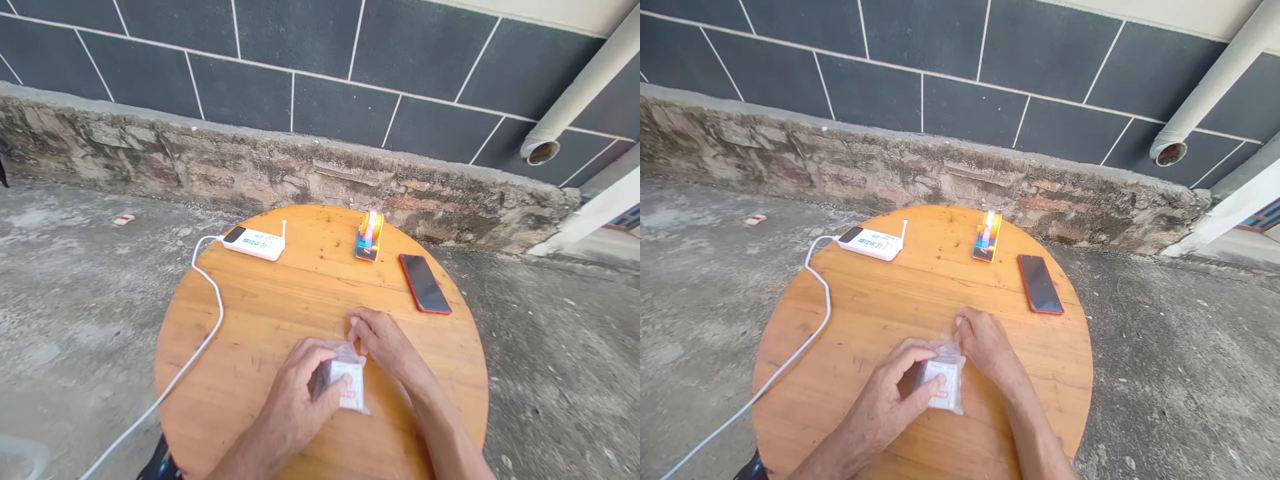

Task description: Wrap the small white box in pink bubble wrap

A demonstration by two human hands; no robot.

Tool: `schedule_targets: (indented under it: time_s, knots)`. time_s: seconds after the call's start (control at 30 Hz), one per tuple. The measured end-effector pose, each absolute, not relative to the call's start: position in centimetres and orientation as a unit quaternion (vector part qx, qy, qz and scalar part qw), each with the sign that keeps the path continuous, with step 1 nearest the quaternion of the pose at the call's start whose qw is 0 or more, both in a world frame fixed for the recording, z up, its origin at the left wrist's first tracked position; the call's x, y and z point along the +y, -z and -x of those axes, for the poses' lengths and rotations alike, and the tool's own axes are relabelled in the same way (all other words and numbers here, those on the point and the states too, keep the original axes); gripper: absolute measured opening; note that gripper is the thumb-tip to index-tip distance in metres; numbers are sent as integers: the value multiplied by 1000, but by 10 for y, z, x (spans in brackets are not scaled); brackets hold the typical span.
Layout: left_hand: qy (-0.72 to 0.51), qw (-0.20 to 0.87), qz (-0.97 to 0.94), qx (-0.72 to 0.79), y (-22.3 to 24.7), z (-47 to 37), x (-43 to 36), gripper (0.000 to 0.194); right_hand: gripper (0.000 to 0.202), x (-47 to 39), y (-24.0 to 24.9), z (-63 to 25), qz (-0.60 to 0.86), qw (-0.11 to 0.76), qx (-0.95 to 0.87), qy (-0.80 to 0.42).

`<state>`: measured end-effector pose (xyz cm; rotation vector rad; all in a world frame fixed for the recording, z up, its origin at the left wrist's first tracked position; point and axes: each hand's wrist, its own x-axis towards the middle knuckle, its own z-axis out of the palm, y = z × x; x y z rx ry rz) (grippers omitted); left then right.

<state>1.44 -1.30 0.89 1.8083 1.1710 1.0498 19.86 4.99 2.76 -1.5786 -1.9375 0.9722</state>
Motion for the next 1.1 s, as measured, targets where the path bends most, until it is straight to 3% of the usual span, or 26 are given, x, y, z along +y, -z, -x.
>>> schedule_targets:
  time_s: [0.37,0.7,1.1]
  knots:
    - [-407,356,-710,452,-7,-14,-12,13,41,51,-20,-190,510,294,-619,-520]
    - [-404,354,-713,451,-6,-14,-13,14,28,51,-12,-185,517,362,-616,-471]
    - [-397,357,-713,454,-8,-13,-12,15,21,44,-20,-191,504,327,-681,-419]
